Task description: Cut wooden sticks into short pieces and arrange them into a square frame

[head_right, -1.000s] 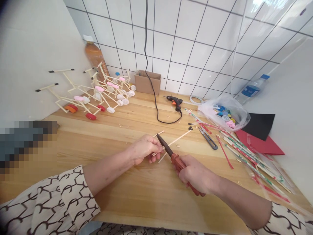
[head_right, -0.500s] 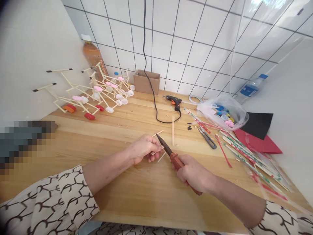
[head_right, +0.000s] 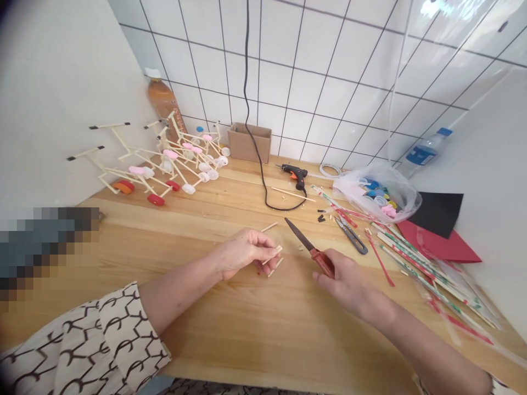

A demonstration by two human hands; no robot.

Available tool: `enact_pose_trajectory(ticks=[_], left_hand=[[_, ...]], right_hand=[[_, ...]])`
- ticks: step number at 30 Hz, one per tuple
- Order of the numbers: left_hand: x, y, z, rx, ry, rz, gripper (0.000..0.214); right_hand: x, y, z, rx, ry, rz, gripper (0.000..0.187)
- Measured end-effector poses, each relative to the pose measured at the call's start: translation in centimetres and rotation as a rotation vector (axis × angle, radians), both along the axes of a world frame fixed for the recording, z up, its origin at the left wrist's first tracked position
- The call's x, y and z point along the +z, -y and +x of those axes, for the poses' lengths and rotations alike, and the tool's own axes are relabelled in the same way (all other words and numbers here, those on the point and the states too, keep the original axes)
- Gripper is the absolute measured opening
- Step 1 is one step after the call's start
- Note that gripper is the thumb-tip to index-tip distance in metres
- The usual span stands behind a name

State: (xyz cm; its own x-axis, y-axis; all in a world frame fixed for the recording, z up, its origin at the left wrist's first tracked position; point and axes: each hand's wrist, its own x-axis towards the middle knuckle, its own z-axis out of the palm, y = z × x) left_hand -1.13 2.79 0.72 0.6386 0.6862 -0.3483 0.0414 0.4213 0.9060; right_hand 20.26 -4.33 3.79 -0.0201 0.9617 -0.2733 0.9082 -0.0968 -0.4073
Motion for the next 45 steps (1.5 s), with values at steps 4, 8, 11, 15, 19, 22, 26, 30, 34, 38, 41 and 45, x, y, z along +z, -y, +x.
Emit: enact_pose_trajectory(ticks=[4, 8, 11, 15, 19, 22, 26, 30, 34, 38, 41, 45], left_hand=[[-0.2, 0.0, 0.2, 0.026, 0.027, -0.010, 0.017], [-0.2, -0.1, 0.3, 0.088, 0.011, 0.045, 0.016], [-0.1, -0.4, 0.1, 0.147, -0.033, 0.057, 0.012], [-0.2, -0.9, -0.2, 0.164, -0.002, 0.037, 0.012], [-0.2, -0.9, -0.2, 0.125, 0.044, 0.015, 0.017], [-0.1, -0.6, -0.1, 0.084, 0.083, 0.021, 0.020], [0.0, -0.3, 0.0, 0.051, 0.127, 0.015, 0.020], [0.1, -0.4, 0.0, 0.062, 0.104, 0.025, 0.015], [0.0, -0.2, 0.0, 0.060, -0.007, 0.099, 0.012], [-0.1, -0.1, 0.0, 0.044, -0.092, 0.147, 0.014], [0.2, -0.3, -0.1, 0.051, -0.046, 0.071, 0.018], [0.5, -0.6, -0.1, 0.042, -0.030, 0.002, 0.021]], right_hand=[[-1.5, -0.3, 1.1, 0.006, 0.261, 0.106, 0.025], [-2.6, -0.6, 2.1, 0.046, 0.376, 0.196, 0.029], [-3.0, -0.7, 2.6, 0.077, 0.446, 0.254, 0.033], [-2.6, -1.0, 2.7, 0.106, 0.559, 0.301, 0.037], [-1.3, -1.3, 0.9, 0.153, 0.529, 0.475, 0.026], [-0.4, -1.7, -1.7, 0.188, 0.034, 0.482, 0.022], [-0.2, -2.5, -5.0, 0.105, -0.420, 0.346, 0.016], [-1.1, -3.1, -5.9, 0.047, -0.603, 0.330, 0.018], [-2.1, -3.3, -5.6, 0.018, -0.721, 0.300, 0.019], [-2.6, -3.5, -5.4, -0.022, -0.687, 0.293, 0.023], [-2.9, -3.7, -5.1, -0.087, -0.712, 0.290, 0.025], [-3.0, -3.7, -4.9, -0.133, -0.786, 0.288, 0.024]])
